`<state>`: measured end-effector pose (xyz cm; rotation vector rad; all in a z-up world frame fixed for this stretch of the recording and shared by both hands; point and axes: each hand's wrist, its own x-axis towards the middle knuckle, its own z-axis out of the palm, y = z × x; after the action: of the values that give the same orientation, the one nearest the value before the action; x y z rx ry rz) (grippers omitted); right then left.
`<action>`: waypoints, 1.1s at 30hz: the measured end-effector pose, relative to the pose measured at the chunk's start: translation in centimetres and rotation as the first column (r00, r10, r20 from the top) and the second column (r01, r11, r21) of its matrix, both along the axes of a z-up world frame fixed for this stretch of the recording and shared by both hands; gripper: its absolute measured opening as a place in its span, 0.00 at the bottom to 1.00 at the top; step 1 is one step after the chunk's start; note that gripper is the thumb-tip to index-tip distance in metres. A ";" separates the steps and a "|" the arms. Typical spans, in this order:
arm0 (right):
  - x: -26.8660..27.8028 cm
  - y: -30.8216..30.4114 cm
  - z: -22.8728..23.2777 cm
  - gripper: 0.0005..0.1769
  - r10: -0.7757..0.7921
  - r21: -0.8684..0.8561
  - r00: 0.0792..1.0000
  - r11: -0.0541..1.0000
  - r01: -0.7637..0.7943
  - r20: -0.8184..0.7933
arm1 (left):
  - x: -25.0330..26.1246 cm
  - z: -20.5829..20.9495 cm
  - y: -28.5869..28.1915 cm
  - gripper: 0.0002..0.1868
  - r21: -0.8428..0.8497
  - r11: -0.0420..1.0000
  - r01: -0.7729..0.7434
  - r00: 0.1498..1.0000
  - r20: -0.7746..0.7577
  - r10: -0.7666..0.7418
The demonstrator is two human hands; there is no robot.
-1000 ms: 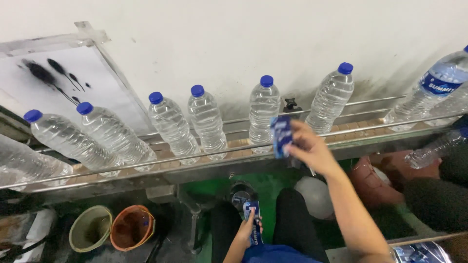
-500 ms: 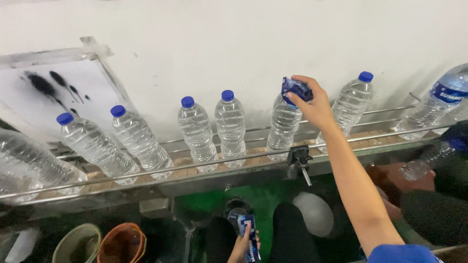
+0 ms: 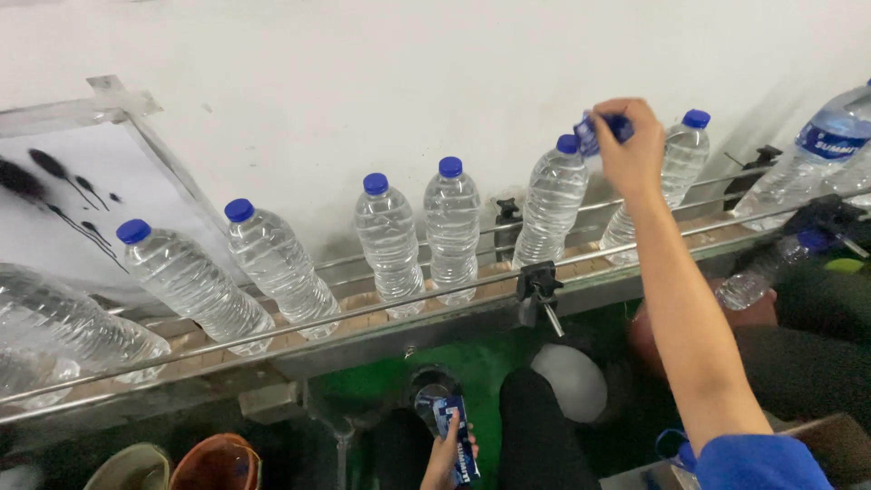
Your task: Manually applying plastic labels to the necks of water bottles on a production line conveyor belt.
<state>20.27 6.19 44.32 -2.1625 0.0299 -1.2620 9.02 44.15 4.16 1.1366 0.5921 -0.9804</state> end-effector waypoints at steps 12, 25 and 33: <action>1.4 -0.7 2.5 0.14 -0.133 0.072 0.929 0.983 0.167 -0.345 | 1.0 1.7 5.4 0.23 0.022 0.999 -0.042 0.999 0.017 0.042; -2.5 2.1 1.8 0.26 -0.602 -0.655 0.698 0.713 0.250 -0.389 | 3.2 1.9 10.9 0.21 0.029 1.000 0.001 0.999 -0.049 0.000; -5.7 12.1 -1.9 0.48 -0.341 -0.109 0.871 0.940 0.324 -0.352 | 3.0 -3.0 14.6 0.17 -0.175 0.979 -0.101 0.993 0.039 0.109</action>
<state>14.59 18.34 42.46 -2.4812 0.5574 -1.0184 12.05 58.76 1.18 0.9631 0.5125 -0.8926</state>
